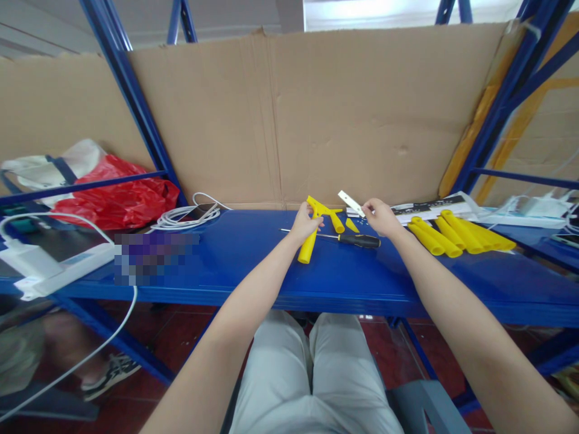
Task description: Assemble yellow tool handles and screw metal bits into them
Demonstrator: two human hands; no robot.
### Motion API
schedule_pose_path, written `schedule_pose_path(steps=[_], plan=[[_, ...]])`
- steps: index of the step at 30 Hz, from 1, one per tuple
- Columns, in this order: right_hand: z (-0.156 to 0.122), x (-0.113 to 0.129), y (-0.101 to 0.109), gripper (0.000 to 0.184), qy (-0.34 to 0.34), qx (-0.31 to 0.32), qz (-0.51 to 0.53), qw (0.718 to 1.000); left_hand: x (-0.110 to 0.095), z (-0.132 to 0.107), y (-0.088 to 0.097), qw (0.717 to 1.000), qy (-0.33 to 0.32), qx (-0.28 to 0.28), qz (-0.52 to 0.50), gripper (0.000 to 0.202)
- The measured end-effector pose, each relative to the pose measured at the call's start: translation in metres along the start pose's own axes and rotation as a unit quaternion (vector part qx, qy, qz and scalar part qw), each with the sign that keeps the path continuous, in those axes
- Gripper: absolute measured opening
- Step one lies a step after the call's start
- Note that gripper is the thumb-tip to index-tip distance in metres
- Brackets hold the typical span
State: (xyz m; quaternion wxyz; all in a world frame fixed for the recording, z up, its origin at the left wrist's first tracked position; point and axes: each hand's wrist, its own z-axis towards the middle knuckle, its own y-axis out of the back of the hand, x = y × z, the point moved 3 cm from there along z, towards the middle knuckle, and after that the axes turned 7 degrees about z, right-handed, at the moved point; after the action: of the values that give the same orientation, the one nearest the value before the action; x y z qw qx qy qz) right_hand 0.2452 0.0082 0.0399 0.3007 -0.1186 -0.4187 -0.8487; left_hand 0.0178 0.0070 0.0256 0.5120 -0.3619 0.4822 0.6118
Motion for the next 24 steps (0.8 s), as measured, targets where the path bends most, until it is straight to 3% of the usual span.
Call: schedule_pose_path(steps=[6, 10, 15, 19, 24], plan=[[0.002, -0.016, 0.005, 0.019, -0.077, 0.013, -0.088, 0.993, 0.004, 0.004, 0.001, 0.999, -0.003, -0.032, 0.018, 0.047], [0.000, -0.027, 0.012, 0.026, -0.184, 0.078, -0.146, 0.969, 0.005, 0.004, 0.002, 0.999, -0.005, -0.046, 0.025, 0.045], [-0.004, -0.043, 0.021, 0.036, -0.276, 0.096, -0.181, 0.939, 0.006, 0.003, 0.002, 0.998, -0.013, -0.045, 0.033, 0.044], [-0.007, -0.055, 0.019, 0.038, -0.308, 0.098, -0.160, 0.933, 0.008, 0.004, 0.002, 0.998, -0.024, -0.036, 0.042, 0.045], [-0.009, -0.064, 0.014, 0.027, -0.298, 0.082, -0.112, 0.945, 0.009, 0.007, 0.002, 0.998, -0.036, -0.023, 0.056, 0.052]])
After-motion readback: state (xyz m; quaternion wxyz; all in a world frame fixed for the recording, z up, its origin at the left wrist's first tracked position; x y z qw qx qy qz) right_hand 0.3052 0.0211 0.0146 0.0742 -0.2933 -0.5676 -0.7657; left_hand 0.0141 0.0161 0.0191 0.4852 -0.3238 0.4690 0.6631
